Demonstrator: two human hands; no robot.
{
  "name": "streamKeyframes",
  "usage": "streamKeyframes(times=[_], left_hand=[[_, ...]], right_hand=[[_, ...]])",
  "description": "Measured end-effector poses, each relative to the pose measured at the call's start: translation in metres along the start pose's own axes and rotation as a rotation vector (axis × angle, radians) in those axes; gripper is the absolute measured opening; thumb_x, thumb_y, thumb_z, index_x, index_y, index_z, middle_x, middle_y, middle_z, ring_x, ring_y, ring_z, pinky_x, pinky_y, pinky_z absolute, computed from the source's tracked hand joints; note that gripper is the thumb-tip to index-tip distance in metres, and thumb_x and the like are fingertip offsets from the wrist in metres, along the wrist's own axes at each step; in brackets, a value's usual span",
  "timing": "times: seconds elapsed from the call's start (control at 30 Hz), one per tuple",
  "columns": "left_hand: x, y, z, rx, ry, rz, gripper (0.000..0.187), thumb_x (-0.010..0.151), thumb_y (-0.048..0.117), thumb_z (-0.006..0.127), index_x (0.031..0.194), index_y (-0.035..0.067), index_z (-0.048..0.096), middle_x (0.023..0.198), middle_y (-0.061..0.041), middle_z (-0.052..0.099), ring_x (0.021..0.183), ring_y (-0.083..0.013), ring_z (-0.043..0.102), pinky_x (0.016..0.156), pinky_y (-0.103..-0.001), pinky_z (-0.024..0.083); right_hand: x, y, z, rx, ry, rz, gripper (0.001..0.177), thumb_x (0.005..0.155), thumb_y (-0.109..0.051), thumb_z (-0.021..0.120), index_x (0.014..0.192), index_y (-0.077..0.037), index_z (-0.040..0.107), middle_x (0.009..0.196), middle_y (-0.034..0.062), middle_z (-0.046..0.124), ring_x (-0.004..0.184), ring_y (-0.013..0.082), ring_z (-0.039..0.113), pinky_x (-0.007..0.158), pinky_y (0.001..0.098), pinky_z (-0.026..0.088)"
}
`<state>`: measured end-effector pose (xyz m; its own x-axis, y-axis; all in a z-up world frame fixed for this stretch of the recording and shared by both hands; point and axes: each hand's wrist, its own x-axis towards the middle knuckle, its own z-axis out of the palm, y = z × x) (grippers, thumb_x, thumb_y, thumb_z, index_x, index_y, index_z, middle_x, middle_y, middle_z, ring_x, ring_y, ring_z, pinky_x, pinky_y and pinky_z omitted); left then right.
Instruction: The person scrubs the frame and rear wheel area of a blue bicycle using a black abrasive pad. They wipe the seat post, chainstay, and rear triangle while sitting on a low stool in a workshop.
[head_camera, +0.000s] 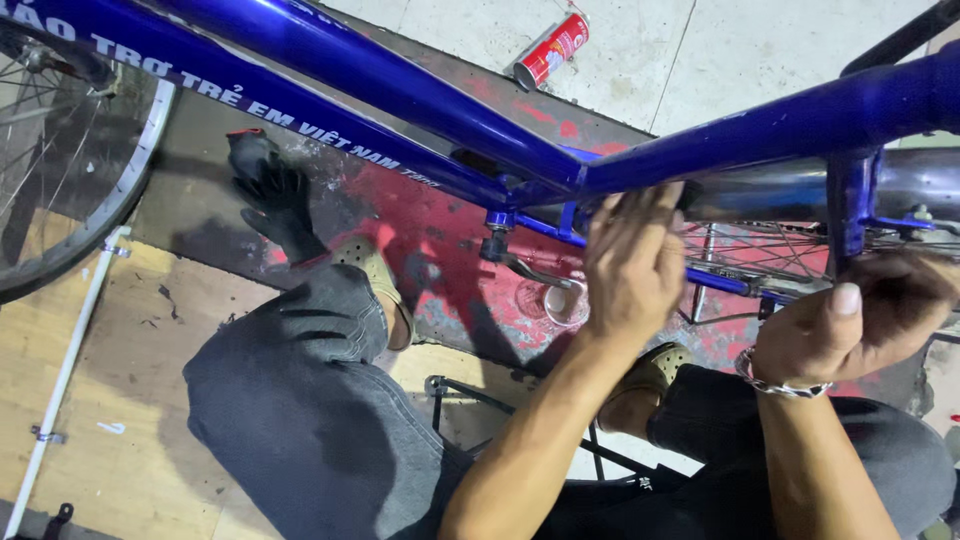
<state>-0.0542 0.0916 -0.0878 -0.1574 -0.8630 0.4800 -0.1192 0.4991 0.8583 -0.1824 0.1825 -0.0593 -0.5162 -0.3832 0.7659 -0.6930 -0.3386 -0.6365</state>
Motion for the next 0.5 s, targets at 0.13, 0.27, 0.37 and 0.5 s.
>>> streamKeyframes(times=[0.13, 0.27, 0.37, 0.5], left_hand=[[0.005, 0.022, 0.016, -0.157, -0.040, 0.122, 0.034, 0.108, 0.008, 0.056, 0.141, 0.004, 0.059, 0.134, -0.014, 0.068, 0.127, -0.0256, 0.067, 0.118, -0.038, 0.039], [0.013, 0.005, 0.003, -0.101, -0.024, 0.086, 0.030, 0.107, 0.006, 0.057, 0.136, 0.004, 0.064, 0.133, -0.011, 0.070, 0.123, -0.0223, 0.069, 0.118, -0.040, 0.042], [0.013, 0.012, 0.001, -0.088, -0.011, 0.043, 0.029, 0.107, 0.005, 0.057, 0.134, 0.003, 0.065, 0.130, -0.010, 0.069, 0.123, -0.0213, 0.069, 0.116, -0.039, 0.043], [0.017, 0.043, 0.013, -0.169, -0.057, 0.125, 0.021, 0.102, 0.006, 0.058, 0.122, 0.003, 0.066, 0.128, -0.014, 0.070, 0.125, -0.0260, 0.066, 0.113, -0.040, 0.044]], right_hand=[[-0.001, 0.000, 0.005, 0.024, 0.028, 0.019, 0.040, 0.097, -0.034, 0.073, 0.108, -0.002, 0.052, 0.102, 0.0043, 0.048, 0.085, 0.0147, 0.044, 0.075, 0.0271, 0.035], [0.000, 0.002, 0.001, 0.000, 0.026, 0.033, 0.040, 0.096, -0.036, 0.073, 0.107, -0.003, 0.052, 0.101, 0.0036, 0.049, 0.086, 0.0147, 0.046, 0.076, 0.0271, 0.035], [-0.004, 0.004, -0.004, -0.003, 0.000, 0.016, 0.039, 0.099, -0.035, 0.074, 0.110, -0.005, 0.052, 0.101, 0.0038, 0.049, 0.086, 0.0149, 0.045, 0.076, 0.0271, 0.035], [-0.007, -0.001, -0.004, 0.063, -0.009, 0.074, 0.040, 0.098, -0.036, 0.075, 0.111, -0.004, 0.054, 0.103, 0.0047, 0.049, 0.091, 0.0159, 0.047, 0.078, 0.0275, 0.037]])
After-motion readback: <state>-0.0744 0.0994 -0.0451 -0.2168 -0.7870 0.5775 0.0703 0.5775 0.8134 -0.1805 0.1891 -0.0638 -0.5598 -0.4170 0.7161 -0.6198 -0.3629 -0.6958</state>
